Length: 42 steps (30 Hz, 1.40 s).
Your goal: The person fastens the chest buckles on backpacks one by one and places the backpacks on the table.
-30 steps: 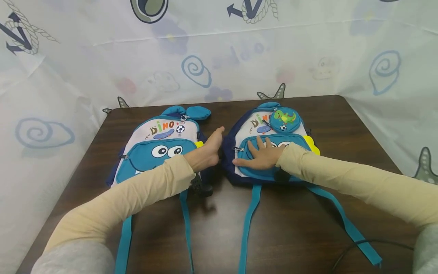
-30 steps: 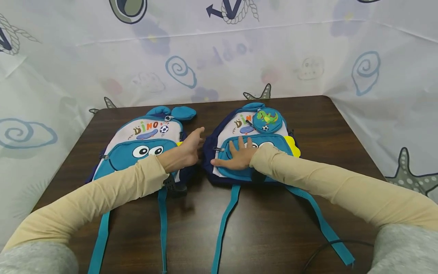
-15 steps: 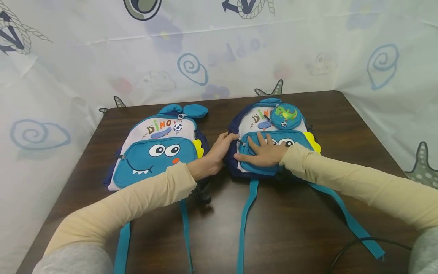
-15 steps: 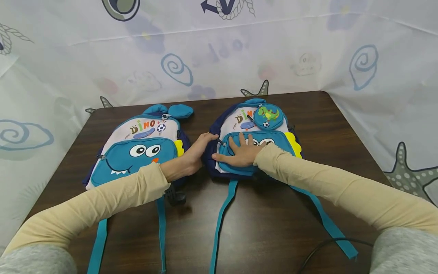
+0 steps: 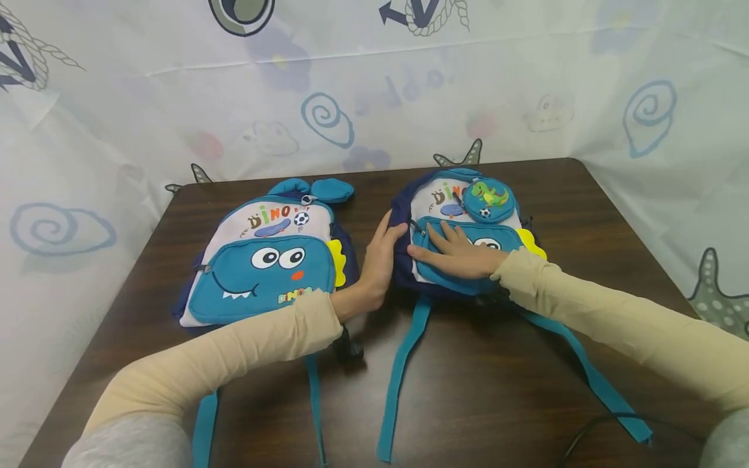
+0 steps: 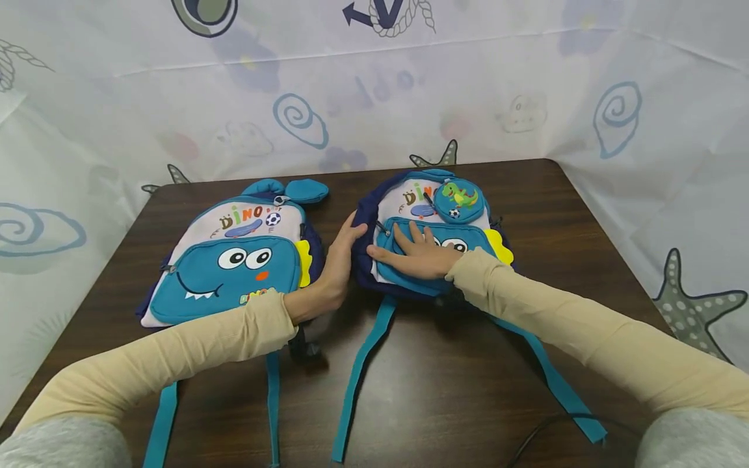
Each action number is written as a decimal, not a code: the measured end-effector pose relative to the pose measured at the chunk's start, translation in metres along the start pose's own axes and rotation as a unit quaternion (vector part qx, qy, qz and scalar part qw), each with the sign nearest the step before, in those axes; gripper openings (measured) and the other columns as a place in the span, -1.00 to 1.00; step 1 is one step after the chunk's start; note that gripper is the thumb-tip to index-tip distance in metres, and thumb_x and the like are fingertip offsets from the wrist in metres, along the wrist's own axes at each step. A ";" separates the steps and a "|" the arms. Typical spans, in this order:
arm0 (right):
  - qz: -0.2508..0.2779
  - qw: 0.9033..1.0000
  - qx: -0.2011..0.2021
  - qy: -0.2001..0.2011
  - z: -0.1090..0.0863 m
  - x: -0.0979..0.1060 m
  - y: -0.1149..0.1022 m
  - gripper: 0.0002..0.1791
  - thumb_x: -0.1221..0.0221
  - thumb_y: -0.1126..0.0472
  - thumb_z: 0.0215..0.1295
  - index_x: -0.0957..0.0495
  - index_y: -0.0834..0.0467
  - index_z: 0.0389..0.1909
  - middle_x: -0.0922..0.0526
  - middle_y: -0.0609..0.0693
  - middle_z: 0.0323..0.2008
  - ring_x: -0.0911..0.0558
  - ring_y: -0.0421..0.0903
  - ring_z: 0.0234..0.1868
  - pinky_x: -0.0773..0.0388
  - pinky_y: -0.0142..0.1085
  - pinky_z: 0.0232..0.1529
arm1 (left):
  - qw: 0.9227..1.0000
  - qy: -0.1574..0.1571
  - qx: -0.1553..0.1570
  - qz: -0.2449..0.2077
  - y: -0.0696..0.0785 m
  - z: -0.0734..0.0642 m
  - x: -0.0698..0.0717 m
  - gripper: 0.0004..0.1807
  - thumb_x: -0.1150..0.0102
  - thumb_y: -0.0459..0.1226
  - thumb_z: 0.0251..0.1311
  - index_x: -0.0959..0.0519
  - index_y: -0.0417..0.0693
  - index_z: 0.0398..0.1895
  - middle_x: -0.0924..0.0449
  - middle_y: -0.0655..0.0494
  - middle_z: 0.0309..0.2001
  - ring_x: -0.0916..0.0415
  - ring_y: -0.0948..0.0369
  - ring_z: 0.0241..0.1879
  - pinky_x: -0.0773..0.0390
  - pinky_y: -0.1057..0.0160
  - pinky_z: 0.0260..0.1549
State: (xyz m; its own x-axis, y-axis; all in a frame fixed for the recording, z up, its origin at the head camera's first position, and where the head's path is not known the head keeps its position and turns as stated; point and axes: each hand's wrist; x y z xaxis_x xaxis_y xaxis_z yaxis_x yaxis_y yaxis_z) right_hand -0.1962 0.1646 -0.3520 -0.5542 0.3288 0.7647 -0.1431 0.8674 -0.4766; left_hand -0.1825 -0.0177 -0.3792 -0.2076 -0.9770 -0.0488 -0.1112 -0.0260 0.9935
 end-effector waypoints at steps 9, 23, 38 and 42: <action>0.040 0.996 0.033 0.071 -0.009 -0.007 0.004 0.08 0.42 -0.59 0.33 0.41 0.04 0.60 0.49 0.10 0.60 0.48 0.26 0.58 0.30 0.42 0.43 | 0.997 0.026 -0.057 -0.051 0.007 -0.002 -0.015 -0.36 0.29 0.14 0.44 -0.09 0.37 0.56 -0.10 0.36 0.55 -0.04 0.22 0.53 0.04 -0.03 0.53; 0.139 0.978 0.064 0.140 -0.009 -0.011 0.001 0.09 0.62 -0.62 0.27 0.53 0.04 0.58 0.52 0.01 0.61 0.48 0.13 0.60 0.52 0.43 0.38 | 0.991 0.048 -0.015 -0.128 0.046 -0.001 -0.037 -0.34 0.25 0.08 0.40 -0.10 0.33 0.57 -0.08 0.31 0.56 0.00 0.20 0.54 0.02 -0.03 0.53; 0.357 0.895 0.209 0.165 -0.017 -0.009 -0.004 0.08 0.45 -0.62 0.28 0.42 -0.03 0.61 0.34 -0.06 0.63 0.21 0.02 0.63 0.24 0.16 0.56 | 0.990 -0.009 -0.098 -0.106 0.075 -0.011 -0.048 -0.33 0.32 0.02 0.43 0.02 0.30 0.61 0.04 0.38 0.59 0.08 0.25 0.57 0.06 0.04 0.54; 0.422 0.870 0.210 0.144 -0.021 -0.006 -0.007 0.10 0.44 -0.64 0.27 0.32 -0.01 0.62 0.20 -0.04 0.63 0.08 0.07 0.62 0.12 0.15 0.55 | 0.989 -0.018 -0.132 -0.061 0.077 -0.009 -0.053 -0.32 0.34 0.09 0.47 0.07 0.28 0.62 0.09 0.43 0.59 0.14 0.32 0.58 0.10 0.09 0.55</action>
State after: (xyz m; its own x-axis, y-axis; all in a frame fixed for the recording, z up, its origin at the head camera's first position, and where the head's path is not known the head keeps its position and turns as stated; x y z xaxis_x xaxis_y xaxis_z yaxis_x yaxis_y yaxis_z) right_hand -0.1743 0.1647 -0.3443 -0.3879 0.9148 0.1126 -0.1043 0.0778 -0.9915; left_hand -0.1714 0.0301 -0.2993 -0.2434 -0.9552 -0.1681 0.1201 -0.2017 0.9721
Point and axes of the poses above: each hand's wrist, its own z-axis towards the middle knuckle, its own x-axis out of the back of the hand, y = z × x
